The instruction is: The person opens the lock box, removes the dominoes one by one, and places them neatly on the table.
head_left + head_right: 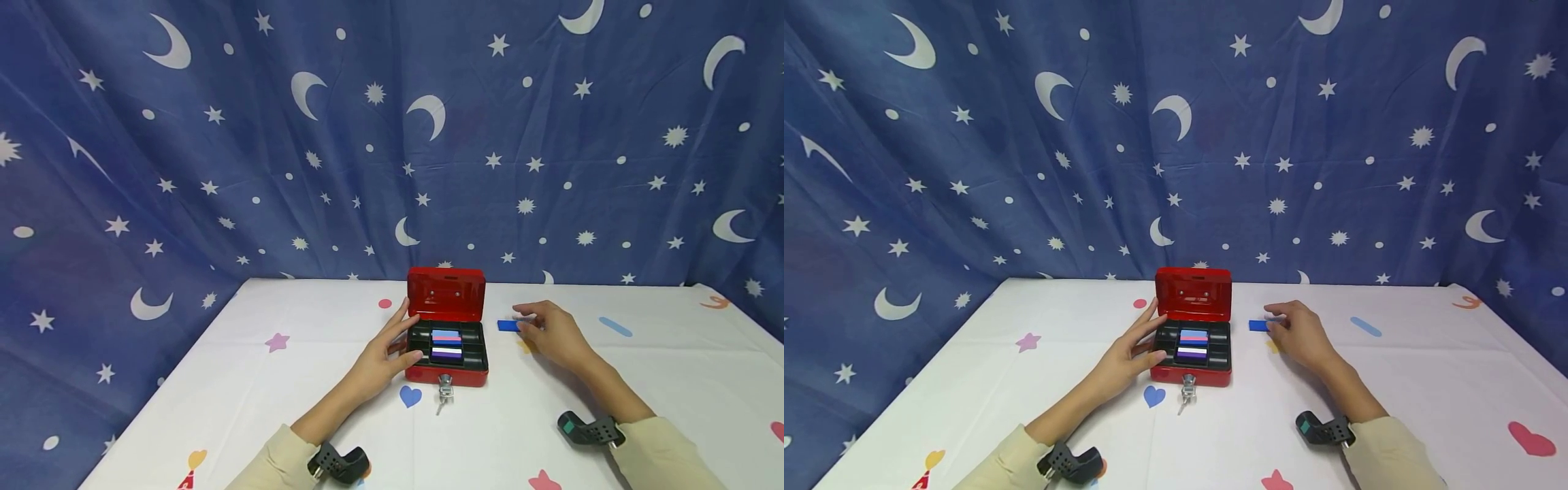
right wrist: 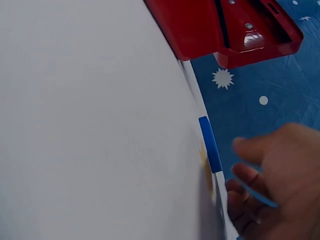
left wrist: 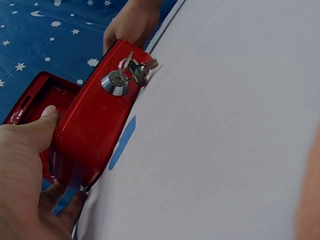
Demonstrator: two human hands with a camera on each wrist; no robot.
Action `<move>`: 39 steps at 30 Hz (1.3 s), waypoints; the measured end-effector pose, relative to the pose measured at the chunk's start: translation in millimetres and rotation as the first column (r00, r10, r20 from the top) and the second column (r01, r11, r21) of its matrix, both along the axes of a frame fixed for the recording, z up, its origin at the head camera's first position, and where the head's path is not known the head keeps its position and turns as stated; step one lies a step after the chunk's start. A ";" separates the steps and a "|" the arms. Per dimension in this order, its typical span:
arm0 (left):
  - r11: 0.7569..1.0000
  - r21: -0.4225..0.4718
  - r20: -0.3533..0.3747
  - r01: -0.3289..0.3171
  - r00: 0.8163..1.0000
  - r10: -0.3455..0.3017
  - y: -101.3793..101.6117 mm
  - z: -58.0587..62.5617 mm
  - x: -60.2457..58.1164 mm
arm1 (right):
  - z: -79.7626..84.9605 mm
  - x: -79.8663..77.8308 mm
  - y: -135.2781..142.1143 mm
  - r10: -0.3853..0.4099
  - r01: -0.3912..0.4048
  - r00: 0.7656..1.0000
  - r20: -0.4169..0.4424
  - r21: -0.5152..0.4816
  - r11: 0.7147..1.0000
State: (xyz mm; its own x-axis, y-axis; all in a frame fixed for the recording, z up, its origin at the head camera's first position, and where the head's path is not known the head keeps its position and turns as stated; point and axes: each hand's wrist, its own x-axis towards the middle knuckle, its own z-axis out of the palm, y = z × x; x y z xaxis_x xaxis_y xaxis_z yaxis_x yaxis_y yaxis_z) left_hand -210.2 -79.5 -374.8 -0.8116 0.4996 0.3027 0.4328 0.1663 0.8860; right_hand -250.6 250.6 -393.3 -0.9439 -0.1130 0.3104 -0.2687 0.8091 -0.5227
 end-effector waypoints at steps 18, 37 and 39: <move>1.000 0.001 -0.005 0.002 1.000 -0.002 0.4 0.6 0.3 | 41.4 14.2 -33.0 0.031 -0.045 0.981 -0.190 -0.067 0.997; 1.000 0.002 -0.003 -0.017 1.000 0.017 1.2 -2.7 1.2 | 53.1 22.6 -87.4 0.280 -0.283 0.953 -0.113 -0.012 0.959; 1.000 -0.001 -0.008 -0.018 1.000 0.018 0.8 -1.7 0.6 | 49.1 21.3 -89.7 0.304 -0.306 0.948 -0.097 -0.002 0.952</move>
